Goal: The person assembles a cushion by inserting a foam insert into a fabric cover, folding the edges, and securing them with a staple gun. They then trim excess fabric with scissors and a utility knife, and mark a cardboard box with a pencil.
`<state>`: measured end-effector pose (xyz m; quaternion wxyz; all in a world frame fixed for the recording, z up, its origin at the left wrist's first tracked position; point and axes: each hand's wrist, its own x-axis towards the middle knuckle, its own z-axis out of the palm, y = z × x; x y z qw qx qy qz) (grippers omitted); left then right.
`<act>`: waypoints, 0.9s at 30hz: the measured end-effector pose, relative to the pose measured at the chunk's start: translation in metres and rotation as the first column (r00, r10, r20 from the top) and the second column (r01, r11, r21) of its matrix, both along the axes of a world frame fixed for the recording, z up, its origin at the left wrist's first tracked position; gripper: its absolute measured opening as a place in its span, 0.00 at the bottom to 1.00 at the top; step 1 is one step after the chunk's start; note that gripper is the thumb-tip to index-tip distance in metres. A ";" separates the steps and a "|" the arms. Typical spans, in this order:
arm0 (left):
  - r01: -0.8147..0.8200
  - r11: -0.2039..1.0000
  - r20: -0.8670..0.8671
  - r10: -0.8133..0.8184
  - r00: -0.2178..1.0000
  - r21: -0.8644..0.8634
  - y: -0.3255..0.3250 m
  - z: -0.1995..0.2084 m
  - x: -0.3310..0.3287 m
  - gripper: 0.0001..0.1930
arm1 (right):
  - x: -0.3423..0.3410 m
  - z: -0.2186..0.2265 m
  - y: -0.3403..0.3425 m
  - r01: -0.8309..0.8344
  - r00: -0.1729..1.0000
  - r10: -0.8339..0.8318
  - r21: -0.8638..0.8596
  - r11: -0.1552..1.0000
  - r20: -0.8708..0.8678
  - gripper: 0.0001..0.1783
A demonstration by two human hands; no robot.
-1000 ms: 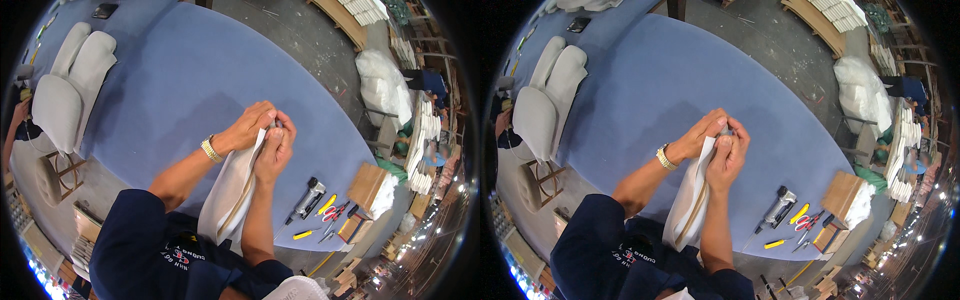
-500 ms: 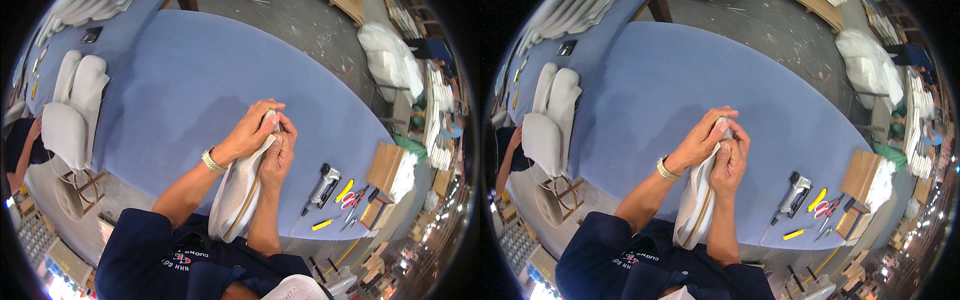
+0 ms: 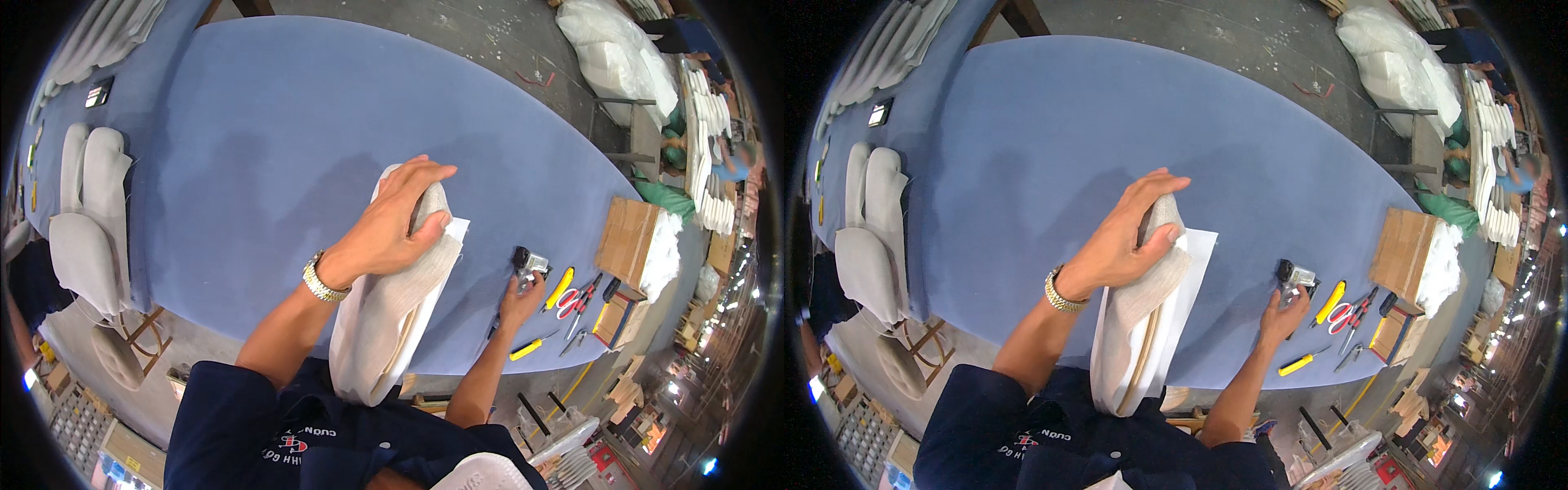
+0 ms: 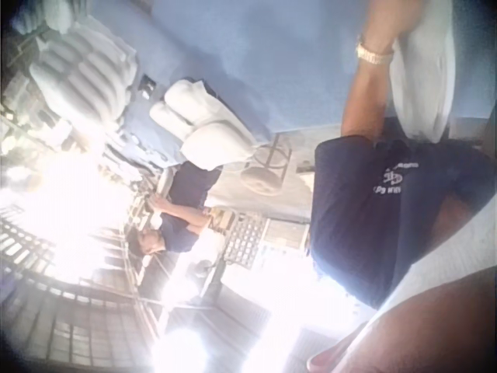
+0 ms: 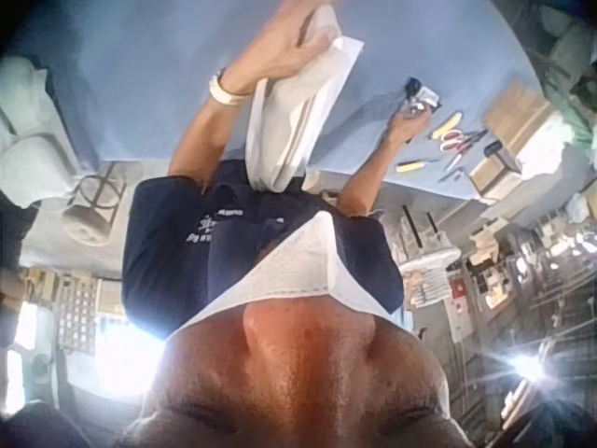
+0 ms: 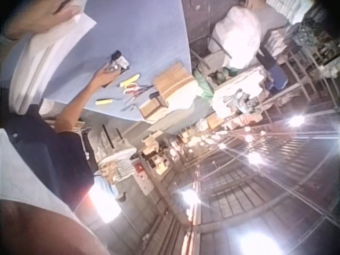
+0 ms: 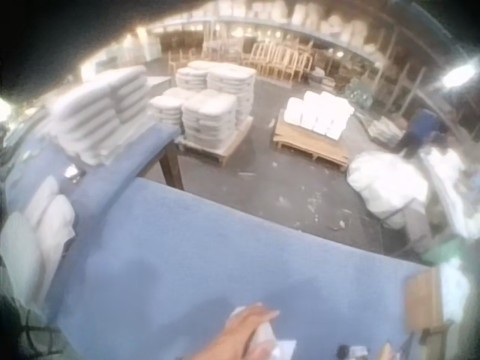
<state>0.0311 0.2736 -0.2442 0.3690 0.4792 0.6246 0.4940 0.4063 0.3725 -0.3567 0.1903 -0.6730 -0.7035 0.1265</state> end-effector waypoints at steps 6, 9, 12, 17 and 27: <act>0.019 0.999 0.052 -0.021 0.998 0.031 -0.003 -0.006 -0.004 0.34 | -0.009 -0.002 0.023 0.017 0.941 -0.017 0.002 1.000 0.337 0.42; 0.006 0.997 0.072 -0.012 0.997 0.071 -0.005 -0.011 -0.002 0.35 | -0.009 0.006 0.035 0.022 0.957 0.012 -0.115 0.993 0.290 0.43; -0.061 0.996 0.077 0.056 0.995 0.064 -0.004 -0.010 0.005 0.36 | -0.006 0.015 0.044 -0.027 0.985 0.066 -0.238 0.971 0.158 0.41; -0.101 0.994 0.077 0.097 0.992 0.049 -0.003 -0.014 0.019 0.37 | -0.032 0.084 0.036 -0.132 0.940 -0.096 -0.608 0.783 -0.328 0.36; -0.098 0.989 0.074 0.090 0.993 0.109 -0.004 -0.022 0.014 0.41 | -0.180 0.233 0.040 -0.833 0.532 0.785 -0.367 0.415 -0.319 0.42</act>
